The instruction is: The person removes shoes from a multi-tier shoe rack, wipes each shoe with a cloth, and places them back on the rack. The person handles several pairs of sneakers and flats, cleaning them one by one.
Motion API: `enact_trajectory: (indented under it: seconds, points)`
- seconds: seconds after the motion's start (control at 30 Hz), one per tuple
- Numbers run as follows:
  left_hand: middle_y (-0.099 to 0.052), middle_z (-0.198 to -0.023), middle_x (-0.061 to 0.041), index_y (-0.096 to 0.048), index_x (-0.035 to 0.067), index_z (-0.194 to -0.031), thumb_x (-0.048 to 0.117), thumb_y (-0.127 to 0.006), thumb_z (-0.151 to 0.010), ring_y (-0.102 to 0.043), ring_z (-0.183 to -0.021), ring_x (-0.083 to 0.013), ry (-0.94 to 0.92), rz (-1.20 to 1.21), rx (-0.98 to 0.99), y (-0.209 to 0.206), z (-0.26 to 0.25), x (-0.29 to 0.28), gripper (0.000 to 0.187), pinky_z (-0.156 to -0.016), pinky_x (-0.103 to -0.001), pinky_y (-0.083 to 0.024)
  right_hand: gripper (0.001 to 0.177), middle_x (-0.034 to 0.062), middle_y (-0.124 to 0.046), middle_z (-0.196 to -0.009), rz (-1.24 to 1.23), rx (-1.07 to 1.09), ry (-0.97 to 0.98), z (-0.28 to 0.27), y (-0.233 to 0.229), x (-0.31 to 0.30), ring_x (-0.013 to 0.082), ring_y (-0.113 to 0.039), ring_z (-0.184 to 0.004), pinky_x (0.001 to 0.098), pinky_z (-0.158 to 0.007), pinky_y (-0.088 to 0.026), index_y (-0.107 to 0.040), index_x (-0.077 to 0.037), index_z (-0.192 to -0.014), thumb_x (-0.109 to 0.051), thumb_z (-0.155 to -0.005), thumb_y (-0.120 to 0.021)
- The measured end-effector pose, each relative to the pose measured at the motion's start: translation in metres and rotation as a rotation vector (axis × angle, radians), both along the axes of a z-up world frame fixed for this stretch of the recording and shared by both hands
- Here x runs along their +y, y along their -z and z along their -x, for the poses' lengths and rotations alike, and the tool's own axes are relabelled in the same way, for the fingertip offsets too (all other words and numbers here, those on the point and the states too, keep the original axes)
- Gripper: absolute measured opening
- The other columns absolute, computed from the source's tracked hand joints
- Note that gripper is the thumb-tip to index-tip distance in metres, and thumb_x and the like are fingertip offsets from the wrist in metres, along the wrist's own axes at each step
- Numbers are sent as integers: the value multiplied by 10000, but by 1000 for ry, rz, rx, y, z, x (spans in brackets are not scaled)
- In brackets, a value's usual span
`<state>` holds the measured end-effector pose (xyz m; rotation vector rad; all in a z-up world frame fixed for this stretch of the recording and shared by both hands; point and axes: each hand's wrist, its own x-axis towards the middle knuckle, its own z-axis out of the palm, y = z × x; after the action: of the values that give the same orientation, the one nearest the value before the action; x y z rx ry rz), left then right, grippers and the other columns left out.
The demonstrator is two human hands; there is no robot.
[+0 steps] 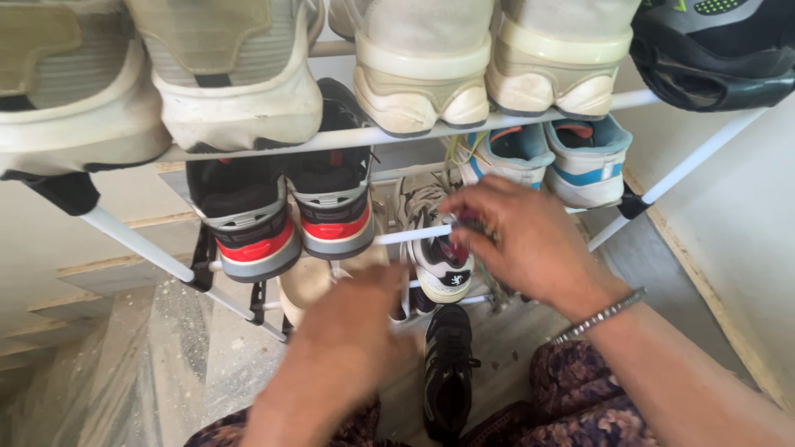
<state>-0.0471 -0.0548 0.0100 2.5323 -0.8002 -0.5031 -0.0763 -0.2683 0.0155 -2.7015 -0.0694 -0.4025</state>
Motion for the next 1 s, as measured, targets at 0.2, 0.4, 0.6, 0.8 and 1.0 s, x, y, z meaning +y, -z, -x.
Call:
enact_trajectory:
  seconds: [0.2,0.4,0.6,0.8,1.0]
  points:
    - [-600,-1332,-171,-532,79,-1377,329,-900,-690,-583,-1178,-389,183,-91,-136,3,9,-28,819,-947,-493,-495,343,63,-701,-1006,48,139,-40,22,8,-3,310,-708,-876,439,-751,-560,-702,-169,-1140,-250,-810,-750]
    - [-608,-1311,-187,-485,49,-1419,249,-869,-686,-584,-1150,-407,57,137,-299,7,3,-60,851,-926,-510,-484,353,137,-686,-1050,77,121,-49,27,35,-15,392,-680,-930,484,-758,-542,-680,-104,-1117,-188,-782,-756]
    - [-607,-1287,-183,-541,72,-1335,223,-866,-679,-503,-1296,-416,188,-12,-281,14,11,-85,747,-1004,-536,-439,348,212,-720,-1116,146,685,88,21,88,-11,373,-710,-1033,447,-898,-579,-631,-49,-1173,-187,-858,-689]
    - [-615,-1261,-197,-568,46,-1285,271,-879,-687,-512,-1271,-414,217,-21,-200,27,13,-88,710,-1014,-546,-436,292,174,-688,-1197,36,784,-111,31,166,1,370,-701,-1057,457,-933,-558,-704,-124,-1143,-301,-921,-635]
    - [-642,-1215,-208,-585,29,-1275,271,-871,-698,-519,-1277,-425,177,22,-245,28,17,-70,688,-987,-556,-444,302,139,-597,-1342,11,930,-353,54,250,21,374,-688,-1069,465,-939,-546,-695,-176,-1203,-307,-945,-606]
